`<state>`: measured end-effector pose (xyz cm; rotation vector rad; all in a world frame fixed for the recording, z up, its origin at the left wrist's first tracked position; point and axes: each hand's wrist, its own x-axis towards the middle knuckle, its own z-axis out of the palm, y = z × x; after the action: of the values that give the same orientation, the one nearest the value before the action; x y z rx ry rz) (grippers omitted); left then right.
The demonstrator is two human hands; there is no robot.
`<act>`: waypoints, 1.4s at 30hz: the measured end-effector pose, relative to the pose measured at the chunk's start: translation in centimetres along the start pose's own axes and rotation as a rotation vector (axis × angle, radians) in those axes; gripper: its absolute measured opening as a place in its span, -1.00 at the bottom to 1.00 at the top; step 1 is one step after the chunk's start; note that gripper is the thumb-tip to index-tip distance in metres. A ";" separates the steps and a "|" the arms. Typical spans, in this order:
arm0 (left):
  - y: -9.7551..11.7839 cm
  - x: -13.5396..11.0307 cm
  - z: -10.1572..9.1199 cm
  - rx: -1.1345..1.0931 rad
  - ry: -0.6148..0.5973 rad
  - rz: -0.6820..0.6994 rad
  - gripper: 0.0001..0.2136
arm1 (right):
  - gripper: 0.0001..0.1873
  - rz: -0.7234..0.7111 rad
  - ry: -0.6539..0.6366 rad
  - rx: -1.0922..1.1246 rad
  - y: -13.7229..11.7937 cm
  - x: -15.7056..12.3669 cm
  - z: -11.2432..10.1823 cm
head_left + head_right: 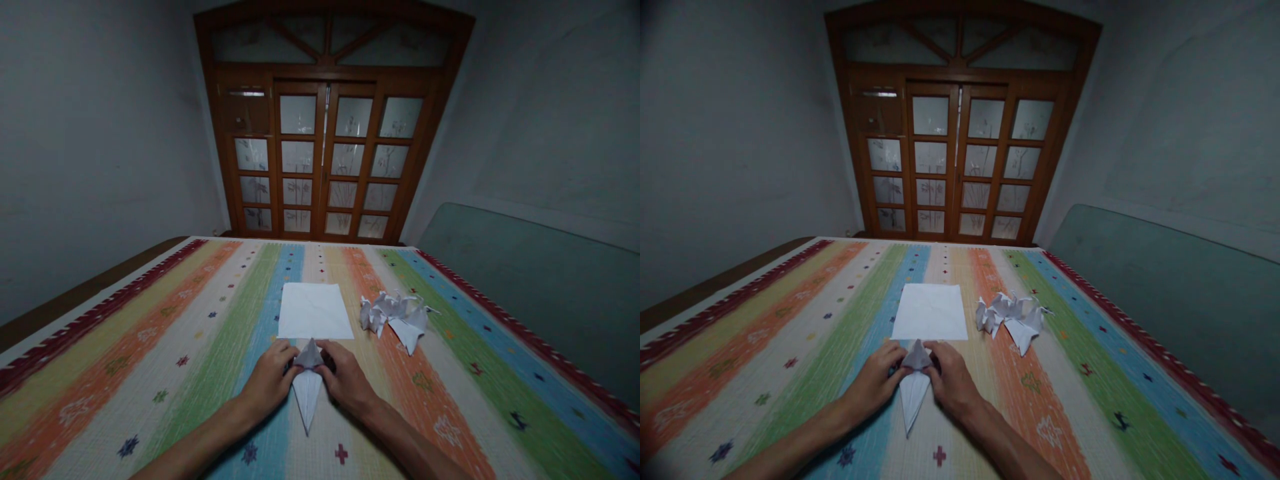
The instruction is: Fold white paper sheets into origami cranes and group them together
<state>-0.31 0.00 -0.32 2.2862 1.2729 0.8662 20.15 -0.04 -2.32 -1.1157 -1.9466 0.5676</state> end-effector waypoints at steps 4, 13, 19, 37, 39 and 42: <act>-0.6 -0.1 0.1 0.160 -0.011 0.096 -0.85 | -0.74 -0.045 -0.035 -0.063 -0.2 0.1 -0.3; -1.5 0.0 -1.2 0.278 -0.086 0.325 -0.80 | -0.73 -0.314 -0.083 -0.333 0.0 -0.4 -0.2; -1.6 0.4 -3.6 0.124 -0.189 0.454 -0.74 | -0.78 -0.389 -0.209 -0.386 -1.0 -0.3 -1.7; -1.5 -0.1 -2.3 0.183 -0.096 0.577 -0.81 | -0.83 -0.361 -0.145 -0.315 -0.5 -0.7 -1.1; -1.5 -0.2 -2.1 0.195 -0.088 0.603 -0.82 | -0.85 -0.399 -0.172 -0.334 -0.4 -0.6 -1.2; -1.4 -0.3 -2.1 0.212 -0.093 0.636 -0.83 | -0.86 -0.465 -0.221 -0.331 -0.6 -0.4 -1.6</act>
<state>-2.70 0.56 0.27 2.9255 0.6110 0.8255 21.32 -0.72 -1.13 -0.7665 -2.4566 0.1195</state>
